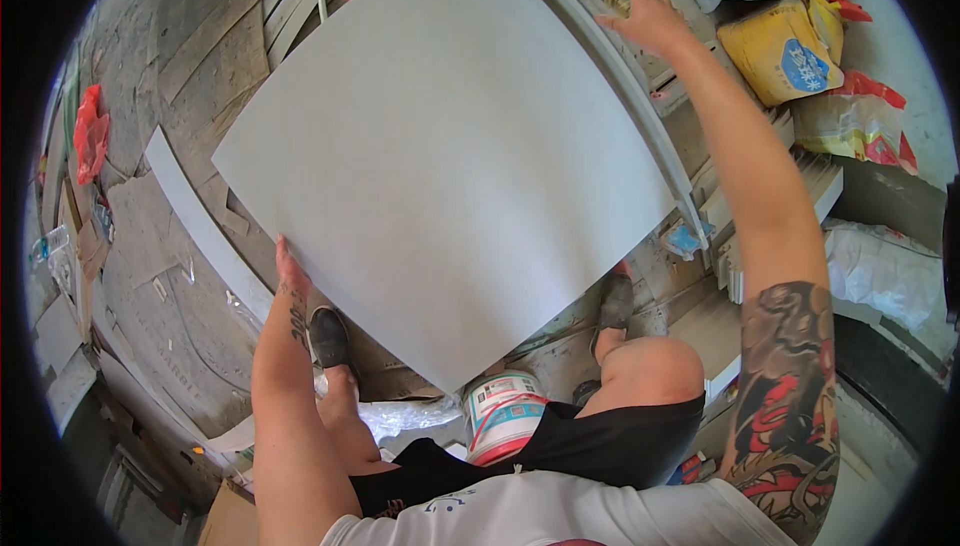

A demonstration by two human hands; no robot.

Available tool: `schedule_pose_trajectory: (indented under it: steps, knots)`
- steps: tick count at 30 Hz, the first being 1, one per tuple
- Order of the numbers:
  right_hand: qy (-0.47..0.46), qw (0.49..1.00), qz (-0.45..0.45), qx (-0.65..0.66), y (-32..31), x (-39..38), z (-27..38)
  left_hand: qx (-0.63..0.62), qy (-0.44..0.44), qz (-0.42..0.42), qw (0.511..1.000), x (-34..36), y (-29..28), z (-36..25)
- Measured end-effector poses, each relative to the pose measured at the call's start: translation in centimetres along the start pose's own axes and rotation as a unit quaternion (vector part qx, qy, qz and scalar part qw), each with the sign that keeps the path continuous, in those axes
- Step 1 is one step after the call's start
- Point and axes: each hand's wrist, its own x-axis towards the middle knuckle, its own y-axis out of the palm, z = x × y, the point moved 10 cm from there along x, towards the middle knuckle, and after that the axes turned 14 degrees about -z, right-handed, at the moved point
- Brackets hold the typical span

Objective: Measuring tile pieces with a tape measure and preparing a large floor tile.

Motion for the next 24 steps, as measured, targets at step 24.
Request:
schedule_pose_trajectory:
  steps: [24]
  knots:
    - [0.050,0.987,0.132,0.079,2.7,-1.8,-1.5,0.007,-0.034,-0.105,0.994,-0.1,-1.8,1.1]
